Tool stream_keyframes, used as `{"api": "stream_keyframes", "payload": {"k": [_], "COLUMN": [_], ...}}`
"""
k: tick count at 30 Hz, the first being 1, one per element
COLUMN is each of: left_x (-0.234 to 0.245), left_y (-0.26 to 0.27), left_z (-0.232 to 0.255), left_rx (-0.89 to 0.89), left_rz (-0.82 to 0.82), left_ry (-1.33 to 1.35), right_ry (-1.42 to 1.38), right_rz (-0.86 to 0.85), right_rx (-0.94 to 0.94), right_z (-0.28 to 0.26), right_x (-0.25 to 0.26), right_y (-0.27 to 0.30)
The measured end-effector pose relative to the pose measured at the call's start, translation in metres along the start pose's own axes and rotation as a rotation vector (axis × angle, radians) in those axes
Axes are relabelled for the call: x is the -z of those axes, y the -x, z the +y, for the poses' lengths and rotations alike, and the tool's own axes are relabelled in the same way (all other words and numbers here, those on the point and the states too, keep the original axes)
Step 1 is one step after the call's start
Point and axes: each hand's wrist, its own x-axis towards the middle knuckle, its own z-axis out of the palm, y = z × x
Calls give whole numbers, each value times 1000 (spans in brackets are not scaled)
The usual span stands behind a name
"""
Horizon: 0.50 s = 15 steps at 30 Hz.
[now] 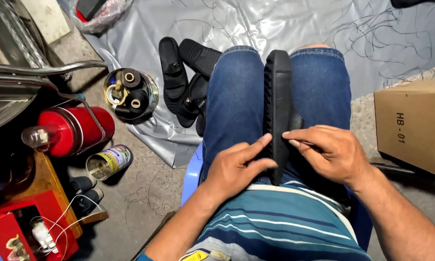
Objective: Hand-sewing the sole of a black sandal using a needle and thread
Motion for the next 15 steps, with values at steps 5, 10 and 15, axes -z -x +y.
{"api": "stream_keyframes", "payload": {"k": [5,10,15], "left_x": [12,48,81], "left_y": [-15,-16,-1], "left_z": [-16,-12,-30], "left_rx": [-184,21,491], "left_rz": [-282,-288,213], "left_ry": [112,394,200], "right_ry": [-51,-18,-36], "right_rz": [101,-210,-264], "right_rx": [20,-383,-311], "right_z": [0,-17,-2], "right_x": [-6,27,58], "right_y": [0,3,22]}}
